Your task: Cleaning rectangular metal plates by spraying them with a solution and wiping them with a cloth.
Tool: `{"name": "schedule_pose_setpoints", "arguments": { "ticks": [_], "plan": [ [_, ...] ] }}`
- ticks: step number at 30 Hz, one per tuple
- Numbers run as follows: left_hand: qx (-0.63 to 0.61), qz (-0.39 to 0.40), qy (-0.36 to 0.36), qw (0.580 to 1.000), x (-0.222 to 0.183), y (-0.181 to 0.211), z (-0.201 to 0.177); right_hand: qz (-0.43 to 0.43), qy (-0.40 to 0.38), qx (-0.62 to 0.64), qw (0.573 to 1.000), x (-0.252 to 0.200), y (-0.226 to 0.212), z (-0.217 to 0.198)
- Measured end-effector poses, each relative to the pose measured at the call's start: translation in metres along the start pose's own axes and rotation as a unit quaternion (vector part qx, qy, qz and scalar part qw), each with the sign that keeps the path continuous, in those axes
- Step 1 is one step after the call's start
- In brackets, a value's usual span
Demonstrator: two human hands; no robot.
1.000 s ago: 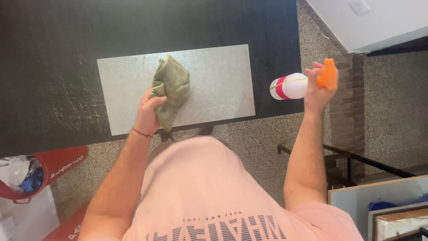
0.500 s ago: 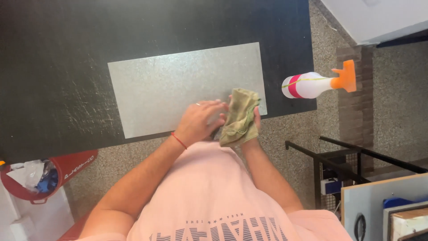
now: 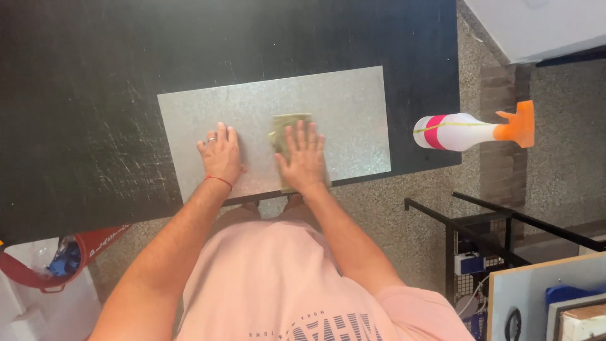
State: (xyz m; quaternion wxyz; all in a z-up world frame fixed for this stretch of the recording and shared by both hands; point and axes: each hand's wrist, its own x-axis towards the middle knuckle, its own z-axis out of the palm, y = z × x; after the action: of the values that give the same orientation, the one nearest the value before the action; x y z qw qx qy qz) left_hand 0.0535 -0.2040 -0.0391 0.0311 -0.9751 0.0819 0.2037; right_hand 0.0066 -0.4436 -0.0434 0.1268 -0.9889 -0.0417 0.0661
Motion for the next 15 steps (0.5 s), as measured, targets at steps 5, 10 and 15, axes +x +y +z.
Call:
{"name": "schedule_pose_setpoints", "arguments": {
  "ticks": [5, 10, 15],
  "plan": [
    [-0.005, 0.018, 0.070, 0.997, -0.008, -0.001, -0.006, -0.172, 0.029, -0.005, 0.985, 0.000, -0.007, 0.035],
    [-0.004, 0.011, 0.017, 1.000, 0.000, -0.007, -0.004, 0.040, 0.162, -0.003, 0.986, 0.054, 0.132, 0.023],
    [-0.037, 0.012, -0.005, 0.999, -0.004, -0.006, -0.009, -0.007, 0.178, -0.072, 0.981, 0.116, 0.020, 0.056]
  ]
}}
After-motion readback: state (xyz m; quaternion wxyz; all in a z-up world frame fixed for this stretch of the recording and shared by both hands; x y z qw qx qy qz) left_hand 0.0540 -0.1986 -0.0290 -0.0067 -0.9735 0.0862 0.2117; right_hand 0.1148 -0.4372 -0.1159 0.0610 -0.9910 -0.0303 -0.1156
